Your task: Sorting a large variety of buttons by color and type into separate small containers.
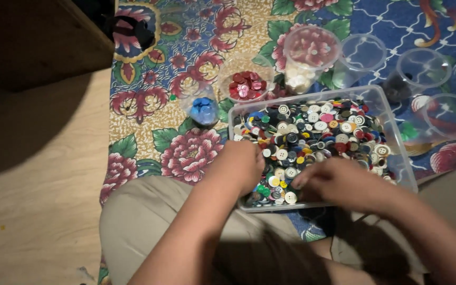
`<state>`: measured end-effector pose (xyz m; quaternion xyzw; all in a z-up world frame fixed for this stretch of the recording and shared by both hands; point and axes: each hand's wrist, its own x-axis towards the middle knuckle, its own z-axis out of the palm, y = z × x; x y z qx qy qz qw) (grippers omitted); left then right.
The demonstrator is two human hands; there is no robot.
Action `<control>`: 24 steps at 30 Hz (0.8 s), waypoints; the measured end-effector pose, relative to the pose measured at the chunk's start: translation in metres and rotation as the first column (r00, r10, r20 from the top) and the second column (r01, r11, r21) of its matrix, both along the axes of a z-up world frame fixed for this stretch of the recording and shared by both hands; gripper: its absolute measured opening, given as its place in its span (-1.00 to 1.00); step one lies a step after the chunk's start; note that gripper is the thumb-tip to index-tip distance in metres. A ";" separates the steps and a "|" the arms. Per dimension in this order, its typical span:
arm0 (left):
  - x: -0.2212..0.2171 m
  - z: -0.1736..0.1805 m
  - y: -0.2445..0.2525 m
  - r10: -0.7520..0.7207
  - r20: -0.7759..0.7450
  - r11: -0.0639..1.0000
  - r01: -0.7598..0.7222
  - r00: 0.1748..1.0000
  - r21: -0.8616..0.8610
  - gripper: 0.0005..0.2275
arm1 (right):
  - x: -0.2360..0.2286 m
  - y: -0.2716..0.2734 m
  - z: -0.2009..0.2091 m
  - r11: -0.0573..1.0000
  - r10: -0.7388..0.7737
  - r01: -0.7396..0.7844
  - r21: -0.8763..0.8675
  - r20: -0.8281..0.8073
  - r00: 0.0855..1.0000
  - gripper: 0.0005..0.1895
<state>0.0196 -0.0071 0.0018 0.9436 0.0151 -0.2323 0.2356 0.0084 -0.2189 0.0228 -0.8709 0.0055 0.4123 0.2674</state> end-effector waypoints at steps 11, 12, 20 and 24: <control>-0.012 -0.013 -0.009 -0.187 -0.077 0.960 0.199 0.979 0.196 -0.79 | -0.007 0.012 -0.033 1.000 -0.028 0.027 0.015 0.056 0.998 -0.66; -0.011 -0.010 -0.008 -0.211 -0.061 0.951 0.220 0.976 0.217 -0.78 | -0.006 0.008 -0.032 1.000 0.010 -0.009 -0.007 0.077 0.997 -0.64; -0.022 -0.032 -0.013 -0.278 0.068 0.930 0.251 0.958 0.269 -0.82 | 0.001 -0.013 0.001 0.966 -0.258 0.258 0.010 0.026 0.966 -0.67; -0.027 -0.046 -0.013 -0.308 0.136 0.919 0.258 0.942 0.298 -0.82 | 0.006 -0.031 0.028 0.870 -0.485 0.481 0.112 0.010 0.875 -0.66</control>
